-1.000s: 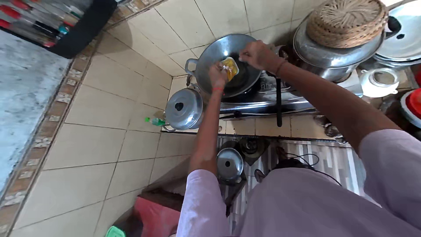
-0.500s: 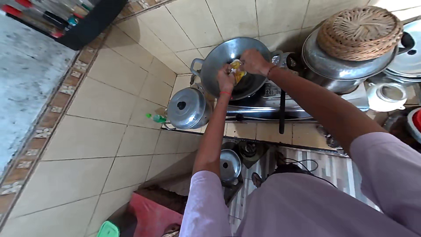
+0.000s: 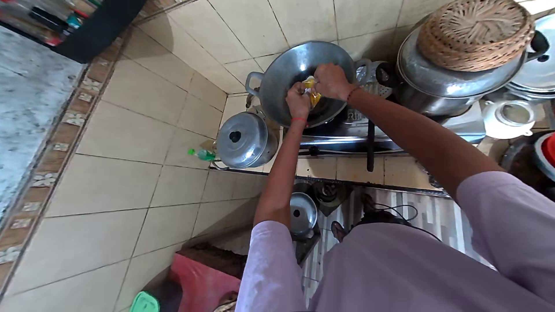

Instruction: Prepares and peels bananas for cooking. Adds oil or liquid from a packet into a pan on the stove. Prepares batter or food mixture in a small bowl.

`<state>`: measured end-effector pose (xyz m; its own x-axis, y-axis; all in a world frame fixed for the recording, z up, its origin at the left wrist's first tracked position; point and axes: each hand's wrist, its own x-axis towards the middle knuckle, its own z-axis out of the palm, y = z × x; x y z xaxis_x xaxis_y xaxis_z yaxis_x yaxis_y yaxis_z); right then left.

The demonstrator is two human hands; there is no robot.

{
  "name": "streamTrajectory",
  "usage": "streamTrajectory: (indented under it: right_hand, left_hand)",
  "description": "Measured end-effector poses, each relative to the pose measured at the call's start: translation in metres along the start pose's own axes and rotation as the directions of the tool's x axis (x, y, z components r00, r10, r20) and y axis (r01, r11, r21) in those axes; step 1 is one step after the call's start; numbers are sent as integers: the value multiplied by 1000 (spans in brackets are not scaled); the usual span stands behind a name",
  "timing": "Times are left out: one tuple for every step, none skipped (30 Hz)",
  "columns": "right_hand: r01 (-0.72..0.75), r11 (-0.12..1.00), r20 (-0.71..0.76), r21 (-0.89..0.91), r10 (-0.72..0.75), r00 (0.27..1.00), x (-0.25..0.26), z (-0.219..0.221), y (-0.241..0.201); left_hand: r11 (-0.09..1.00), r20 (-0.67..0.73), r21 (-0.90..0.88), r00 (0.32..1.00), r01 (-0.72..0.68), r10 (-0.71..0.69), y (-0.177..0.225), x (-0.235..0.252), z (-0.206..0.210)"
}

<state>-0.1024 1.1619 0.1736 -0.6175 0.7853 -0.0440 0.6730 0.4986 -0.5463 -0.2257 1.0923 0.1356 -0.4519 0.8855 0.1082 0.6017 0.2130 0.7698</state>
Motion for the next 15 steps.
streamTrajectory:
  right_hand:
    - [4,1000,-5,-7,-4,1000,0,1,-1]
    - [5,1000,-9,-16,-5,1000,0,2,-2]
    - [5,1000,-12,-21,-5,1000,-1,2,-2]
    - [5,1000,-16,-24,-6,1000,-1,3,-3]
    - [7,1000,-24,-26,-8,1000,-1,4,-4]
    - [11,1000,-32,-25,-12,999,-2,5,-4]
    - [15,1000,-43,-27,-17,999,-2,6,-4]
    - [17,999,-50,-28,-19,999,-3,8,-4]
    - [20,999,-59,-28,-22,998,-3,9,-4]
    - [21,999,-64,-28,-22,998,-4,10,-4]
    - [19,1000,-66,-25,-20,998,-5,10,-4]
    - [18,1000,-66,-20,-19,998,-5,11,-4]
    - [21,1000,-68,-11,-22,997,-5,11,-3]
    - [21,1000,-67,2,-21,998,-5,12,-3]
    - [14,1000,-63,13,-13,998,-5,11,-2]
  left_hand:
    - [1000,2,5,1000,-1,1,-1,0,0]
    - [1000,0,9,1000,-9,9,-2,1,0]
    - [1000,0,15,1000,-15,15,-3,1,0]
    - [1000,3,22,1000,-19,19,-2,2,-2]
    - [999,6,31,1000,-19,19,-1,1,-3]
    - [999,8,40,1000,-17,16,0,1,-4]
    - [999,4,48,1000,-18,18,-1,1,-5]
    - [998,1,55,1000,-19,19,-1,1,-5]
    - [998,0,58,1000,-18,18,0,1,-6]
    - [998,3,61,1000,-16,16,0,1,-6]
    - [998,8,62,1000,-16,15,-1,1,-7]
    - [998,17,63,1000,-17,16,-1,1,-7]
    - [997,29,68,999,-22,20,-1,0,-8]
    - [997,38,73,999,-29,27,-1,0,-9]
    - [997,41,75,999,-33,30,0,0,-10]
